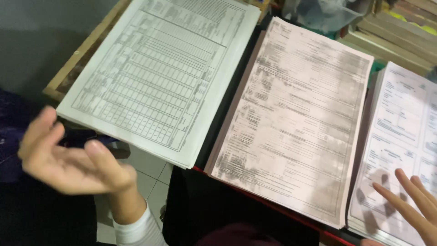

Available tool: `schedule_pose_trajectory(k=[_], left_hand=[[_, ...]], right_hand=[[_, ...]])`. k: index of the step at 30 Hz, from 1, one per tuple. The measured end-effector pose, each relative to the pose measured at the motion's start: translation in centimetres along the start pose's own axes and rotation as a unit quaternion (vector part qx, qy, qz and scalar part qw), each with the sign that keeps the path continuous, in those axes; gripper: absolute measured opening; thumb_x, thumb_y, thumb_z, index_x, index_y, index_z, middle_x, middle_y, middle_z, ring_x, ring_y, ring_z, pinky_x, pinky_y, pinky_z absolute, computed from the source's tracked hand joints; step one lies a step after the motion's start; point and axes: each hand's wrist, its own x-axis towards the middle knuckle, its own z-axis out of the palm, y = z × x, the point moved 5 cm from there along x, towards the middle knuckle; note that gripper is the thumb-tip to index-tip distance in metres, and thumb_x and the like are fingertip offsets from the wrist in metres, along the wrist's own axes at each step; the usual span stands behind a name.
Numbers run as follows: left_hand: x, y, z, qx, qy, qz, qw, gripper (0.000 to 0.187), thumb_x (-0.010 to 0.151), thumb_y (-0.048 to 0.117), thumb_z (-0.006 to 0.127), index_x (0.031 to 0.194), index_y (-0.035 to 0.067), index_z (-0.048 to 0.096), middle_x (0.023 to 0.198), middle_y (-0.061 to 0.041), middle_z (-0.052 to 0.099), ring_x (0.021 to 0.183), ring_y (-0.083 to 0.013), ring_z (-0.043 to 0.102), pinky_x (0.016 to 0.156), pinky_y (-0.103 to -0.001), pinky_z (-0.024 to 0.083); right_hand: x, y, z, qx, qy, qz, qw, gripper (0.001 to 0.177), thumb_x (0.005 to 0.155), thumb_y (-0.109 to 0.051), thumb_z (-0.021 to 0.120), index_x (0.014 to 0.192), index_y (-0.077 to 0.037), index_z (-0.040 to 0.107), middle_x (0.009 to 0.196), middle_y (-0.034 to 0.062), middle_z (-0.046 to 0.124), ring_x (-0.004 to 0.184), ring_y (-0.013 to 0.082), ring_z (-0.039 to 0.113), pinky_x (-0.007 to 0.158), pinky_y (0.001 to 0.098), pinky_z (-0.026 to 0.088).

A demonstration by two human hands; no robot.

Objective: Sorting and reviewing stacks of printed forms on a desk

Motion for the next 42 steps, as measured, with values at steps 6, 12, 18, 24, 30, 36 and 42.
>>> schedule_pose_trajectory(k=[6, 12, 18, 24, 30, 36, 42], left_hand=[[-4.1, 10.0, 2.0, -0.135, -0.094, 0.239, 0.957, 0.017, 0.098, 0.017, 0.06, 0.114, 0.019, 0.054, 0.102, -0.002, 0.064, 0.093, -0.0151, 0.059, 0.082, -0.031, 0.05], [-4.4, 16.1, 5.8, -0.226, -0.375, 0.219, 0.872, 0.013, 0.104, 0.018, 0.062, 0.11, 0.014, 0.073, 0.11, -0.006, 0.08, 0.106, -0.0217, 0.078, 0.089, -0.04, 0.063], [-5.8, 16.3, 6.9, -0.223, -0.417, 0.221, 0.853, 0.029, 0.103, 0.03, 0.061, 0.096, 0.007, 0.079, 0.102, -0.008, 0.078, 0.097, -0.0223, 0.076, 0.083, -0.038, 0.061], [-5.8, 16.3, 7.5, -0.226, -0.398, 0.195, 0.867, 0.022, 0.097, 0.029, 0.067, 0.091, 0.01, 0.077, 0.096, -0.003, 0.079, 0.09, -0.0181, 0.075, 0.078, -0.033, 0.059], [-6.5, 16.1, 7.6, -0.215, -0.377, 0.198, 0.879, 0.02, 0.092, 0.031, 0.069, 0.088, 0.014, 0.077, 0.093, 0.001, 0.079, 0.087, -0.0147, 0.076, 0.076, -0.031, 0.059], [-6.2, 16.3, 7.5, -0.222, -0.368, 0.177, 0.885, 0.019, 0.091, 0.029, 0.068, 0.088, 0.013, 0.078, 0.091, 0.0, 0.079, 0.086, -0.015, 0.076, 0.073, -0.03, 0.059], [-6.4, 16.2, 7.3, -0.222, -0.366, 0.163, 0.889, 0.017, 0.089, 0.029, 0.07, 0.087, 0.013, 0.078, 0.09, 0.001, 0.08, 0.085, -0.0154, 0.077, 0.074, -0.031, 0.059]], right_hand=[[-0.7, -1.1, 0.1, -0.066, 0.01, 0.008, 0.998, 0.119, 0.042, -0.041, 0.089, 0.153, -0.025, 0.047, 0.168, 0.0164, 0.039, 0.153, 0.0437, 0.036, 0.12, 0.0609, 0.034], [-1.3, -1.1, -0.6, -0.043, -0.015, 0.017, 0.999, 0.112, 0.049, -0.034, 0.088, 0.152, -0.024, 0.047, 0.168, 0.0093, 0.037, 0.154, 0.0333, 0.034, 0.12, 0.055, 0.031], [-2.7, -0.5, -0.3, -0.074, -0.017, 0.035, 0.997, 0.092, 0.064, -0.04, 0.078, 0.151, -0.034, 0.049, 0.166, -0.0024, 0.044, 0.154, 0.0229, 0.04, 0.112, 0.0516, 0.041], [-3.2, -0.2, -0.1, -0.093, -0.026, 0.054, 0.994, 0.105, 0.057, -0.05, 0.082, 0.154, -0.04, 0.043, 0.164, -0.0071, 0.042, 0.153, 0.0192, 0.037, 0.111, 0.0743, 0.029], [-3.9, -0.3, -0.8, -0.085, 0.017, 0.032, 0.996, 0.088, 0.069, -0.026, 0.074, 0.153, -0.035, 0.048, 0.154, -0.0103, 0.055, 0.145, 0.0142, 0.048, 0.113, 0.0812, 0.024], [-5.0, 1.9, -1.3, -0.073, 0.051, 0.016, 0.996, 0.078, 0.075, -0.009, 0.069, 0.148, -0.032, 0.055, 0.135, -0.0006, 0.069, 0.117, 0.0217, 0.07, 0.127, 0.0779, 0.028], [-5.4, 0.4, -1.8, -0.021, 0.179, 0.104, 0.978, 0.04, 0.102, 0.006, 0.068, 0.136, -0.013, 0.072, 0.109, 0.0083, 0.076, 0.096, 0.0216, 0.072, 0.143, 0.0547, 0.034]])
